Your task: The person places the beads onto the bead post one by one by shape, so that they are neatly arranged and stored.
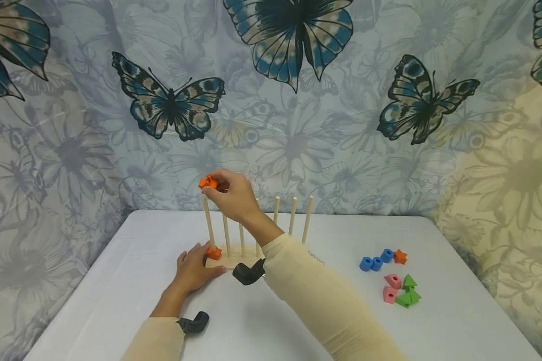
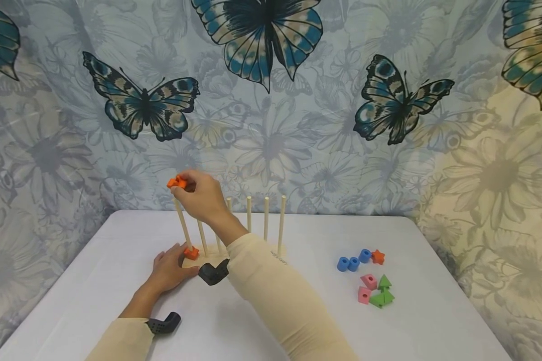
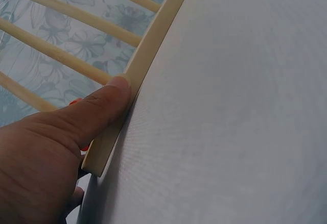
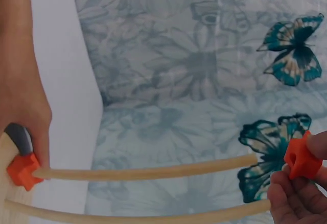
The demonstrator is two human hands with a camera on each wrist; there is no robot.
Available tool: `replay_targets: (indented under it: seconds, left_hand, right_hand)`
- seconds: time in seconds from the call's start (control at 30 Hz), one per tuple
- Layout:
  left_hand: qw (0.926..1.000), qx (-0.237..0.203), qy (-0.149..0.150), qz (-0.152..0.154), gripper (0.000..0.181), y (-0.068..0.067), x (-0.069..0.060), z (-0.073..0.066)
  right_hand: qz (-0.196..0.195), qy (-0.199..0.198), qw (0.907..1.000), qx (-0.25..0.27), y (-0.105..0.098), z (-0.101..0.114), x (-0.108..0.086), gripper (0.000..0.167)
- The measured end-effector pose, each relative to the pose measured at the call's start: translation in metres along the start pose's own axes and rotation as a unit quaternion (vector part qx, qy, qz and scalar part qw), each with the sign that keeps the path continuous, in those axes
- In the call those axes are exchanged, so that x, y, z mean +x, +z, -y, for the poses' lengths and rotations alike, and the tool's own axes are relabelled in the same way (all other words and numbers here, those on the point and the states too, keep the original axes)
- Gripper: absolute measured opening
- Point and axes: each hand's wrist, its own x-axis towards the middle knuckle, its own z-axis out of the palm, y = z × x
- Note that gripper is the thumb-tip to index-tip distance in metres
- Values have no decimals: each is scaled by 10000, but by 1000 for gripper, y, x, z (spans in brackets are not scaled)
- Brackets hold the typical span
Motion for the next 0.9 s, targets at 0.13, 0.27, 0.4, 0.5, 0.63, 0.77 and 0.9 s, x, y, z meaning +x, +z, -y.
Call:
replay_targets:
  seconds: [0.13,0.27,0.4,0.5,0.63,0.77,0.9]
  left_hand:
    - [10000,-11,-44,36,94,0,1,0]
    - [10000,22,-57,35,94,0,2,1]
    - [10000,50,-50,39,93,-1,2,0]
    - [10000,57,-54,49,92,-2,2,-1]
    - [10000,59,-46,57,92,-3,2,-2]
    - [10000,51,-37,70,92,-3,2,-2]
    - [9999,65,-52,80,91,-3,2,-4]
  right_hand:
    - [26,58,9999,-108,10,-3,0,28]
    - [29,94,9996,-248,19,-8,0,28]
    - [-25,35,9991,-411,25,-12,-2,27]
    - [-121,-24,9990,-429,28,-13,-4,27]
    - [-273,-90,9989,-357,31,-15,-6,28]
    - [-412,-135,9986,-304,35,-20,-9,28]
    - [-479,-144,9984,-278,38,-25,-13,29]
